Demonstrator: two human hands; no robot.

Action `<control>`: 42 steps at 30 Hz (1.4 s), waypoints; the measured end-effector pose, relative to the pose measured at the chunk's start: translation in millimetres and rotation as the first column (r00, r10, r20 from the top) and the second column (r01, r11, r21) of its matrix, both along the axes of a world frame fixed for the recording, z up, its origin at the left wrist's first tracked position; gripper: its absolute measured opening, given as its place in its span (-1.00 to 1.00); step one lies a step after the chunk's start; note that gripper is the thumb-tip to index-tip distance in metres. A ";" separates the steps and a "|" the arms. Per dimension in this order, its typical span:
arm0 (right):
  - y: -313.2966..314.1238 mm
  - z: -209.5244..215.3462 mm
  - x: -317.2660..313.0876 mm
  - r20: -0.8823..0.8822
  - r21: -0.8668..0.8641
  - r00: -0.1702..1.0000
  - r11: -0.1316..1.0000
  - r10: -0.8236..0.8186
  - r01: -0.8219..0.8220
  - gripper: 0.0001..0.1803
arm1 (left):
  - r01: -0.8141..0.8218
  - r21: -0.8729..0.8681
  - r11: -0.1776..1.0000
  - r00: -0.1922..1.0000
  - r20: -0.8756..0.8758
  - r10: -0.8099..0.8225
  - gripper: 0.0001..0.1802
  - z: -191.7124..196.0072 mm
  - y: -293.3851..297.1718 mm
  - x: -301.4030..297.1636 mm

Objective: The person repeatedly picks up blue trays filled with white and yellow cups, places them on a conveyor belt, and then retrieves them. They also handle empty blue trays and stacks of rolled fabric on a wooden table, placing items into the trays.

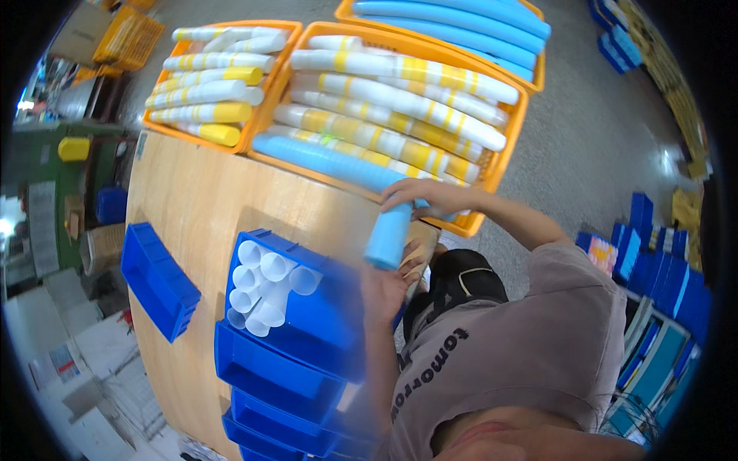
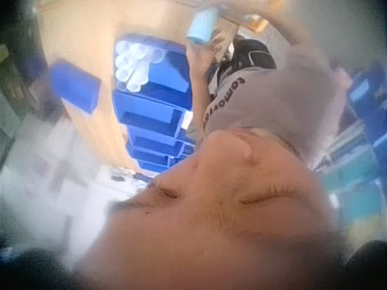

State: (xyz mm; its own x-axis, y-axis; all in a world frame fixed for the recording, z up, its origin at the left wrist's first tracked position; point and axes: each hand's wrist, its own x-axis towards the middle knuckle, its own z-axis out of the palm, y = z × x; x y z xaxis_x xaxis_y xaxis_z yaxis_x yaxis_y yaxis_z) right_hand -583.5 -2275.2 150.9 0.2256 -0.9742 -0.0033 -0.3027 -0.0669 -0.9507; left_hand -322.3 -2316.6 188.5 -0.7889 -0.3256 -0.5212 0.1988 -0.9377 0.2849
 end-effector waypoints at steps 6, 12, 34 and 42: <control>127.6 10.8 60.3 0.305 0.470 0.532 0.611 -0.790 0.637 -0.35 | 0.467 -0.543 0.698 0.884 0.296 -0.361 -0.21 -32.8 67.3 -22.9; 177.9 13.9 99.6 0.170 0.699 0.306 0.333 -0.937 0.633 -0.16 | 0.541 -0.830 0.136 0.800 0.457 -0.389 -0.07 -44.9 109.1 -20.4; 106.8 -73.2 9.2 -0.453 0.071 0.765 0.837 -0.458 0.543 0.15 | 0.533 -0.687 0.495 0.832 0.533 -0.155 -0.53 -49.2 125.8 51.4; 126.6 -71.6 -60.9 -0.107 0.261 0.929 0.892 -0.355 0.371 0.05 | 0.575 -0.725 0.380 0.813 0.558 -0.165 -0.51 -47.7 138.0 -110.1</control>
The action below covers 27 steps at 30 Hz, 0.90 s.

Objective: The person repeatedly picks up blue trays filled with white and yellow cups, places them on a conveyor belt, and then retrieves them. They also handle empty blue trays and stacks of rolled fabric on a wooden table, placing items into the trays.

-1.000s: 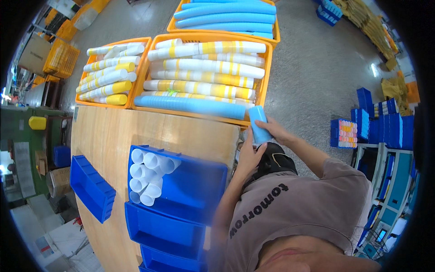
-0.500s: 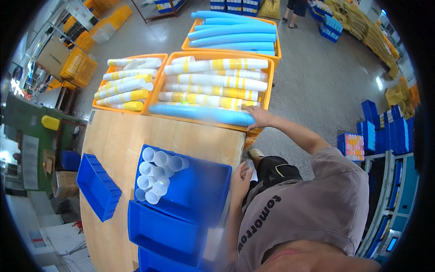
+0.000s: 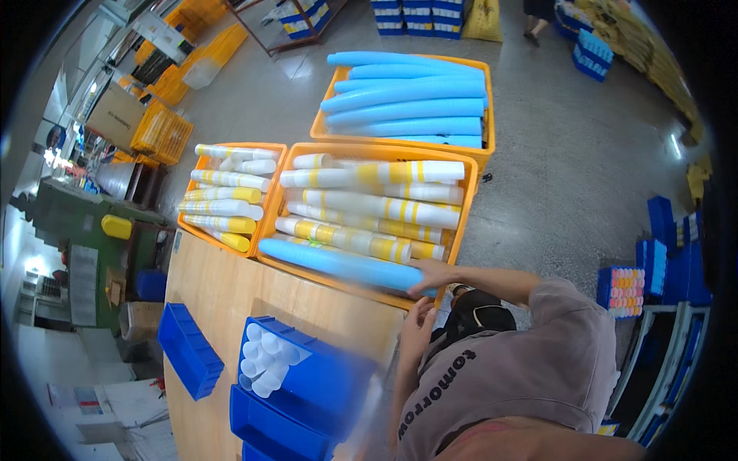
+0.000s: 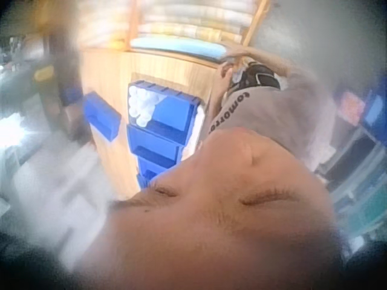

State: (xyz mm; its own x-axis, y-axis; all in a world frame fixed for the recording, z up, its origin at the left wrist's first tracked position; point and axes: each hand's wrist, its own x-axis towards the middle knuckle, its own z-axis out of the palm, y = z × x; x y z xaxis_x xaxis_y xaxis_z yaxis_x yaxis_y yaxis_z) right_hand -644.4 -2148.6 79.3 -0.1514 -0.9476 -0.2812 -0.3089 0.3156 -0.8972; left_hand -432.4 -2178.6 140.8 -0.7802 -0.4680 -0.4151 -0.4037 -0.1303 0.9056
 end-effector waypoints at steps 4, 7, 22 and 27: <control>60.8 21.5 -70.5 -0.073 -0.071 0.979 0.980 -0.192 0.187 -0.03 | -0.017 0.025 1.000 0.999 0.047 0.016 -0.51 -2.2 8.5 -53.8; 79.9 42.1 -151.4 -0.248 -0.108 0.928 0.959 -0.280 0.261 -0.03 | -0.074 0.089 0.993 0.983 0.177 0.057 -0.51 -2.8 13.5 -74.2; -50.1 8.7 -247.1 -0.782 -0.180 0.598 0.982 -0.174 0.050 -0.10 | -0.244 0.065 0.968 0.945 0.240 0.222 -0.51 17.8 -0.9 -98.3; -82.4 -3.4 -230.9 -0.675 -0.023 0.733 0.996 -0.083 0.091 -0.06 | -0.343 -0.124 0.931 0.876 0.316 0.365 -0.52 14.7 7.4 -73.4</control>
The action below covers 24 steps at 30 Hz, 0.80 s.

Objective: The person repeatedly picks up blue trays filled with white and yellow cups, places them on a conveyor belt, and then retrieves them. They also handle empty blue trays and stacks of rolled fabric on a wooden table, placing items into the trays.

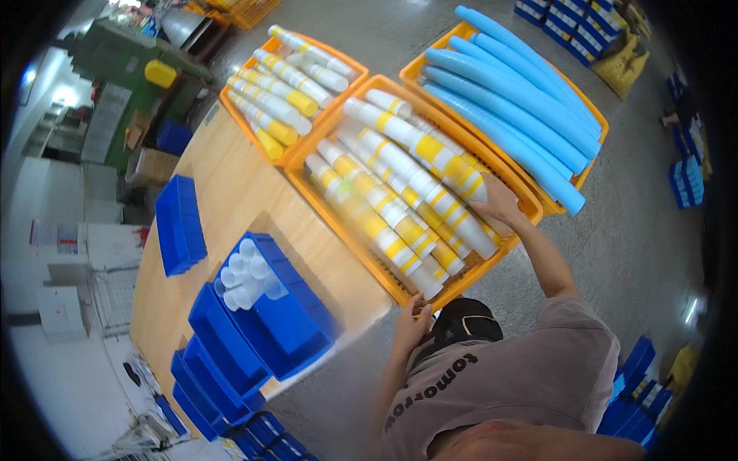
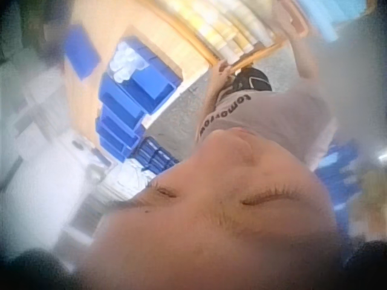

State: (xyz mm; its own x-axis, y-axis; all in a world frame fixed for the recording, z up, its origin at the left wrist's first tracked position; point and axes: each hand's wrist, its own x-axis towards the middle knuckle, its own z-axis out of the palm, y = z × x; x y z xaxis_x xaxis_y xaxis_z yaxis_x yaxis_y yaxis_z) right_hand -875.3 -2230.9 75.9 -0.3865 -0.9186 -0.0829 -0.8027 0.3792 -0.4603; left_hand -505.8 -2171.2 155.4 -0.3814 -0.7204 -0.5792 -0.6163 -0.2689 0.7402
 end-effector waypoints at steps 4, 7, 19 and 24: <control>-36.3 -1.1 33.7 0.291 0.057 0.957 0.998 0.014 -0.032 -0.10 | -0.166 0.042 0.985 0.986 0.001 0.166 -0.54 -14.3 12.2 21.5; -38.6 4.6 53.4 0.284 -0.053 0.958 0.997 -0.039 0.057 -0.16 | -0.212 0.022 0.977 0.975 -0.071 0.213 -0.55 -21.2 15.5 31.8; 47.4 94.5 246.5 0.218 -0.583 0.843 0.758 0.492 -0.292 -0.18 | -0.673 0.262 0.691 0.174 -0.853 0.492 -0.32 75.4 -63.4 89.6; 25.3 113.3 385.0 0.236 -0.686 0.762 0.659 0.603 -0.309 -0.22 | -0.490 0.397 0.776 0.160 -0.834 0.528 -0.17 123.4 -33.7 201.8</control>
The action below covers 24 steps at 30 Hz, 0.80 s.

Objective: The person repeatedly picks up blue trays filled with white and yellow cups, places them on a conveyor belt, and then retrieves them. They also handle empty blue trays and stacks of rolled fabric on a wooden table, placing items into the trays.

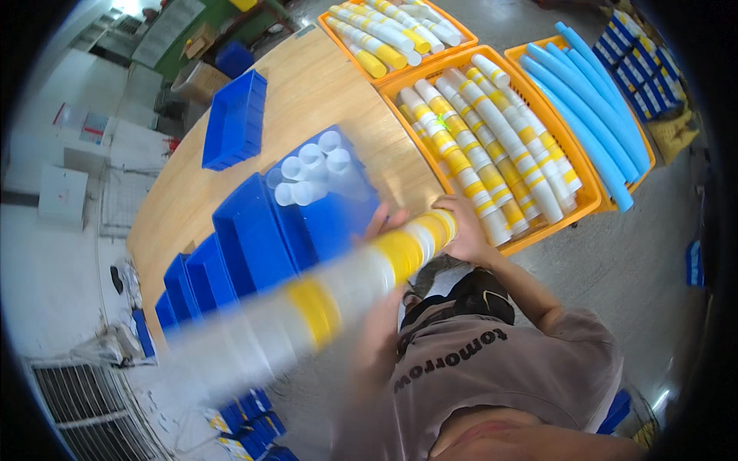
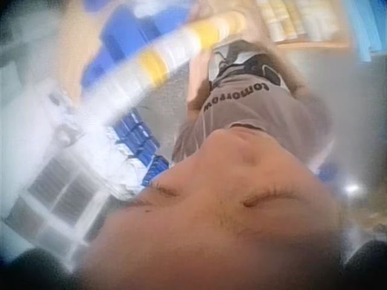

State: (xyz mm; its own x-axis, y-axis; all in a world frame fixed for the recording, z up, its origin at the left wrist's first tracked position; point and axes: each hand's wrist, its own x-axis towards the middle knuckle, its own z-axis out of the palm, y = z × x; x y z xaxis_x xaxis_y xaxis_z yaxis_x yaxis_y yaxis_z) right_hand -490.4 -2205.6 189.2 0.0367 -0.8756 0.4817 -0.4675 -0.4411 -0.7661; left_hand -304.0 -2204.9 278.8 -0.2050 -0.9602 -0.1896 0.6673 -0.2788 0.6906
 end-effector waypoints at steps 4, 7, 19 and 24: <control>-20.2 20.5 121.4 0.258 -0.163 0.922 0.954 0.289 -0.253 -0.36 | -0.229 0.002 0.973 0.938 0.266 0.220 -0.24 5.5 29.0 90.8; -24.2 23.7 201.8 0.244 -0.101 0.804 0.838 0.543 -0.536 -0.41 | -0.173 0.293 0.940 0.985 0.072 0.159 -0.26 -11.3 19.8 156.7; -76.9 -10.3 312.1 0.866 0.430 0.279 0.332 -0.415 -0.840 -0.65 | 0.174 0.719 0.672 0.945 -0.315 0.092 -0.37 -7.5 3.4 241.1; -113.1 -13.6 320.4 0.852 0.446 0.318 0.258 -0.415 -0.857 -0.68 | 0.120 0.691 0.713 0.967 -0.244 0.074 -0.36 -9.3 -16.3 250.2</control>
